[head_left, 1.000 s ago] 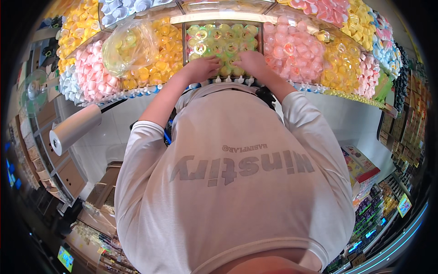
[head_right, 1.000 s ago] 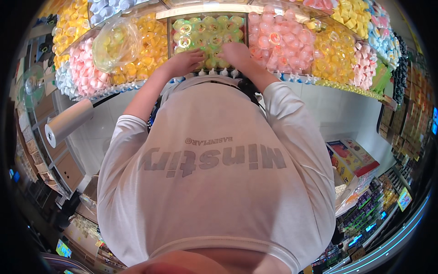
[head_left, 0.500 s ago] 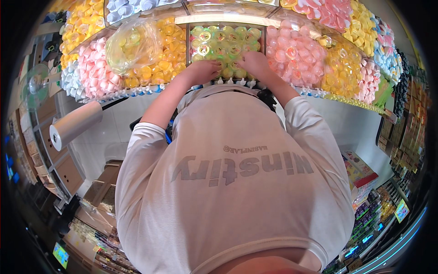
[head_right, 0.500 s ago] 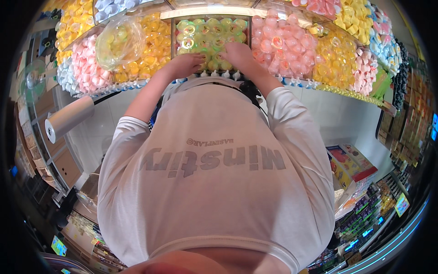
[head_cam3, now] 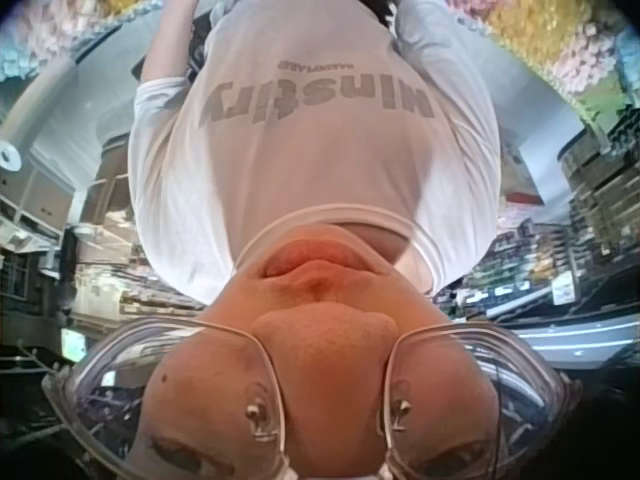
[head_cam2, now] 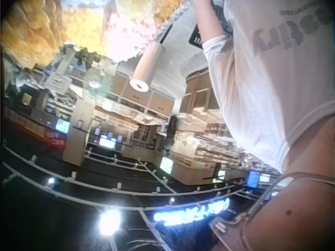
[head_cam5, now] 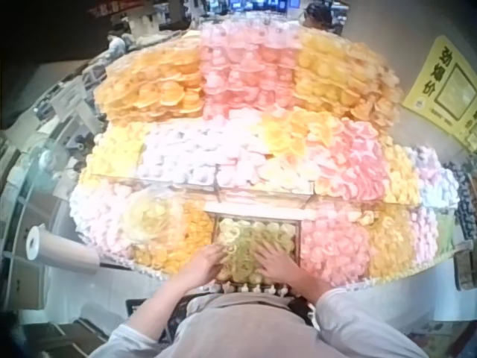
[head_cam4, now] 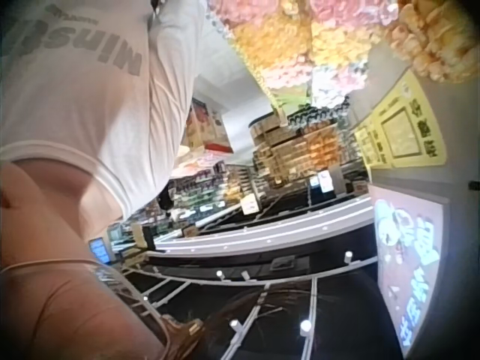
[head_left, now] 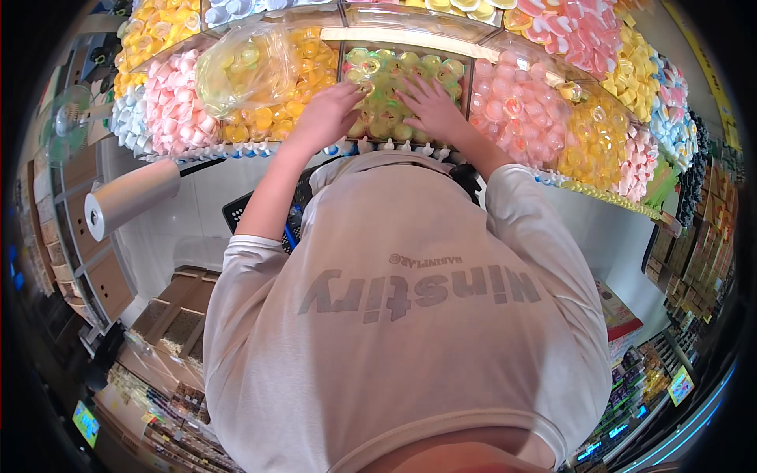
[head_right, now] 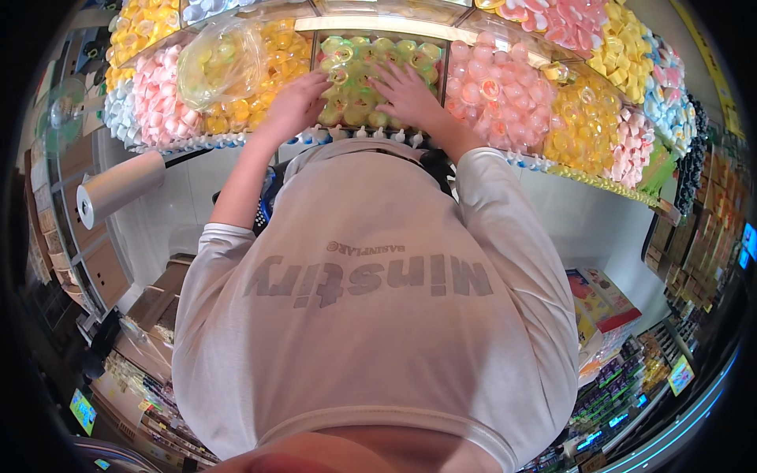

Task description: Sorting and picking jelly candies from open bins in a supermarket display.

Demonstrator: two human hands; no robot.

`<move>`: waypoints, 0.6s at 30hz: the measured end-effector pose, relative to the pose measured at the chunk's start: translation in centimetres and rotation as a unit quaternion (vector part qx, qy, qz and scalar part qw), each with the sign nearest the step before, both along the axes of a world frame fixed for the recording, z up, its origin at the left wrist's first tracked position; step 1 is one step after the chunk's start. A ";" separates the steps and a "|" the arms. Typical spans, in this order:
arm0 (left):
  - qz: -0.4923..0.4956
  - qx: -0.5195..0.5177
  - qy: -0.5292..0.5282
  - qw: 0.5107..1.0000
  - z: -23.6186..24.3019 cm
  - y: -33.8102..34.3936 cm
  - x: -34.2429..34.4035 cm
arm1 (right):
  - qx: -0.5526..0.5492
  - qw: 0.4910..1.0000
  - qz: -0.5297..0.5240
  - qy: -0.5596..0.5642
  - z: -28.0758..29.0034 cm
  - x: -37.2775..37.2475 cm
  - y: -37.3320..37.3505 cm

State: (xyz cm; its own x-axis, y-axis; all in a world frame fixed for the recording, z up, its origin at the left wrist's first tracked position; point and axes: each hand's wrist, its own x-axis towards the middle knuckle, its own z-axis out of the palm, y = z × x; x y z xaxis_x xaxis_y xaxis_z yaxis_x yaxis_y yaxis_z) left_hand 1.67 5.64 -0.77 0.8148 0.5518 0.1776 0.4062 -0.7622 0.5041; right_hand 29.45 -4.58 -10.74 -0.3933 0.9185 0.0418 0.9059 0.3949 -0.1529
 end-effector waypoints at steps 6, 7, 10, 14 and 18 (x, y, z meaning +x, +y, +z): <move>0.253 0.102 -0.052 0.961 3.8 6.0 -4.2 | 0.015 0.989 -0.061 0.132 1.3 0.8 -0.3; 0.302 0.109 -0.036 0.946 4.0 7.4 -5.0 | 0.020 0.985 -0.076 0.153 2.1 1.2 -0.4; 0.368 0.085 0.141 0.915 2.3 11.9 -8.6 | 0.068 0.963 -0.126 0.228 4.4 2.1 -0.5; 0.360 0.106 0.242 0.895 -0.2 14.3 -9.0 | 0.114 0.940 -0.186 0.262 4.4 3.9 -1.3; 0.347 0.096 0.269 0.893 0.9 14.7 -6.9 | 0.105 0.939 -0.208 0.254 6.0 3.3 -2.3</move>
